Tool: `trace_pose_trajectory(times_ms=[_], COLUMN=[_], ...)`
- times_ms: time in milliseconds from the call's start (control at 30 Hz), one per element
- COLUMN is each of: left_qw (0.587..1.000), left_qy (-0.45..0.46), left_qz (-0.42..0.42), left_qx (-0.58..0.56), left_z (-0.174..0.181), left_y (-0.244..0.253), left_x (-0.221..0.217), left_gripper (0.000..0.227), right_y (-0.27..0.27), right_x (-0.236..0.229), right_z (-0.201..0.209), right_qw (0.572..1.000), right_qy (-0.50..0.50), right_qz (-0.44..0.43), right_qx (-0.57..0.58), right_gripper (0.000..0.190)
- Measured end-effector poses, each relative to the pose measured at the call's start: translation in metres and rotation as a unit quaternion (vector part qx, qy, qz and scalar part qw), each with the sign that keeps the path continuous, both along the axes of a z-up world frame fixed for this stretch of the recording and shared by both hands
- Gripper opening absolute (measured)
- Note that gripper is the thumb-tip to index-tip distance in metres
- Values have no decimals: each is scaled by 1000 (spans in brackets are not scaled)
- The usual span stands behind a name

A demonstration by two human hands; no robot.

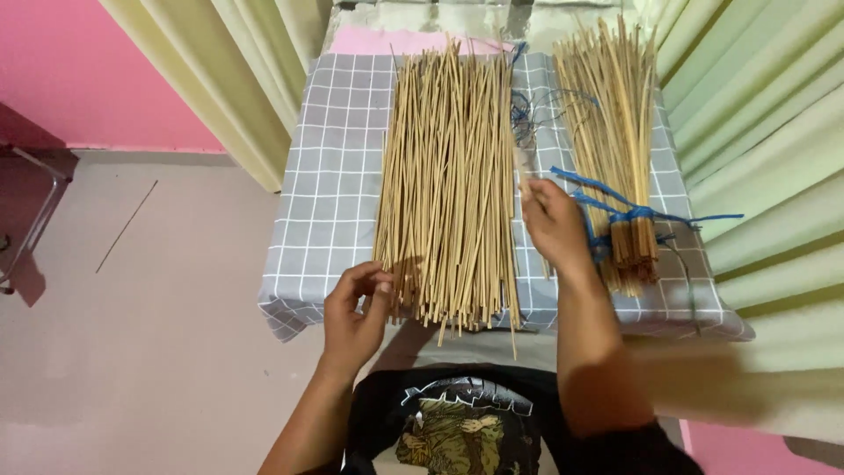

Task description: Gathering and tying thin wooden sticks into bundles using plastic string to create brooms.

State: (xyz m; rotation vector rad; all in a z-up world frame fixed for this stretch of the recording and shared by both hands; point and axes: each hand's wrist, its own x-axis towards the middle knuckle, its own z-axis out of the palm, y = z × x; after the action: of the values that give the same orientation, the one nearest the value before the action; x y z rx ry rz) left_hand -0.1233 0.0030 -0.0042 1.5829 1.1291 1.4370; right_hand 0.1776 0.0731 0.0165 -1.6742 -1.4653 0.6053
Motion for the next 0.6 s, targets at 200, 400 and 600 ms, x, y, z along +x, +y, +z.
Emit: trace_pose_trajectory(times_ms=[200,400,600], left_qw=[986,912,941], left_qy=[-63,-330,-273], left_qz=[-151,-197,-111], left_qx=[-9,-147,166], left_z=[21,58,104], left_y=[15,21,75], left_x=[44,60,-43], left_gripper=[46,44,27], right_y=[-90,-106,-88], right_x=[-65,-85,-36], right_z=[31,-27,-1], right_qw=[944,912,964], right_qy=[327,283,179], right_qz=[47,295,112], right_qx=[7,37,163], right_gripper=[26,29,37])
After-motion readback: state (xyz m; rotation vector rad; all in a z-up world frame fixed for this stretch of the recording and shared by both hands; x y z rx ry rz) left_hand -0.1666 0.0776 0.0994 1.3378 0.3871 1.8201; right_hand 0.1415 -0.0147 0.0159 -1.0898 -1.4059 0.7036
